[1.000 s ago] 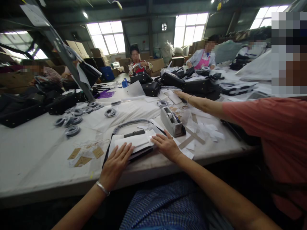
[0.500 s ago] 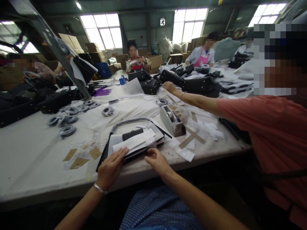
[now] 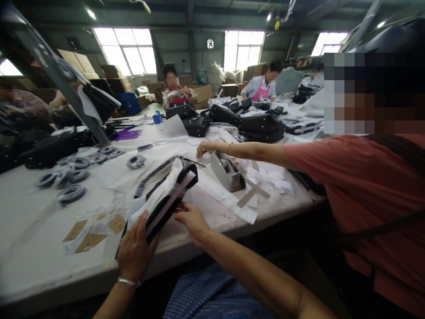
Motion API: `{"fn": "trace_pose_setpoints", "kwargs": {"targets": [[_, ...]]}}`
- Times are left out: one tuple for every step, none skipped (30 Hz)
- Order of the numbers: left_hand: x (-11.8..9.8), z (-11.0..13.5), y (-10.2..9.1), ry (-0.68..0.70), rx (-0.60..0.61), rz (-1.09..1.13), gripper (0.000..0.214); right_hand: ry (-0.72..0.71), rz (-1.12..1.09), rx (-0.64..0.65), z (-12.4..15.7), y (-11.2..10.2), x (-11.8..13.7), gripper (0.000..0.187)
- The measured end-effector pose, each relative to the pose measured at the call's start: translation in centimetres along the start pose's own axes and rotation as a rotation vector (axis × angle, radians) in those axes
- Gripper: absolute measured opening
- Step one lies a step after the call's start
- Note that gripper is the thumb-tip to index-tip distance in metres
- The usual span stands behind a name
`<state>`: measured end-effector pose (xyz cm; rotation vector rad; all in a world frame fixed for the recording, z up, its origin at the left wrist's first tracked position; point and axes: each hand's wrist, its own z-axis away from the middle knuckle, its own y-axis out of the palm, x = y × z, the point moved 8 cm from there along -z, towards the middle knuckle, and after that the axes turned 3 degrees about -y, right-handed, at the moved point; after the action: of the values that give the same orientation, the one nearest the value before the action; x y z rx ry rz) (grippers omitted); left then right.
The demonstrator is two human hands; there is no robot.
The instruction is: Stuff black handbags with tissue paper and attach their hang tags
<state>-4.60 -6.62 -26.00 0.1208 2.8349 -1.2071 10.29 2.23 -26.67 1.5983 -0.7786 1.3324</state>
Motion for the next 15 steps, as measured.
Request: {"fn": "trace_pose_setpoints", "kwargs": {"targets": [[0.2,0.0,0.0,-0.012,-0.008,-0.004,0.075,-0.057,0.126,0.043,-0.1,-0.4,0.7,0.039],[0.4,0.1,0.1,-0.021,-0.007,-0.001,0.074,-0.136,0.292,0.07,-0.2,-1.2,1.5,0.036],[0.6,0.1,0.1,-0.03,-0.006,0.004,0.073,-0.23,0.489,0.082,-0.2,-2.4,2.3,0.034],[0.8,0.1,0.1,-0.041,-0.007,0.011,0.072,-0.33,0.701,0.078,-0.2,-3.8,3.2,0.032],[0.9,0.1,0.0,-0.053,-0.011,0.018,0.071,-0.426,0.915,0.063,-0.3,-5.4,3.9,0.033],[1.0,0.1,-0.1,-0.064,-0.015,0.026,0.07,-0.491,1.119,0.047,-0.4,-7.2,4.4,0.035],[1.1,0.1,-0.1,-0.074,-0.017,0.034,0.07,-0.515,1.299,0.038,-0.7,-9.0,4.5,0.036],[1.2,0.1,-0.1,-0.085,-0.015,0.038,0.07,-0.512,1.441,0.04,-1.1,-10.7,4.3,0.038],[1.3,0.2,0.0,-0.098,-0.012,0.038,0.07,-0.501,1.536,0.051,-1.5,-12.2,4.1,0.038],[1.3,0.2,0.1,-0.11,-0.008,0.036,0.07,-0.49,1.592,0.07,-1.9,-13.4,3.9,0.034],[1.4,0.2,0.2,-0.12,-0.007,0.033,0.07,-0.486,1.615,0.094,-2.2,-14.1,3.7,0.028],[1.4,0.3,0.3,-0.126,-0.007,0.028,0.07,-0.492,1.616,0.116,-2.5,-14.5,3.5,0.021],[1.4,0.3,0.4,-0.127,-0.01,0.024,0.069,-0.502,1.609,0.134,-2.7,-14.5,3.4,0.015],[1.4,0.3,0.4,-0.123,-0.013,0.022,0.069,-0.513,1.604,0.146,-2.8,-14.3,3.3,0.013],[1.4,0.3,0.4,-0.118,-0.016,0.022,0.069,-0.524,1.597,0.15,-2.9,-13.9,3.3,0.014]]}}
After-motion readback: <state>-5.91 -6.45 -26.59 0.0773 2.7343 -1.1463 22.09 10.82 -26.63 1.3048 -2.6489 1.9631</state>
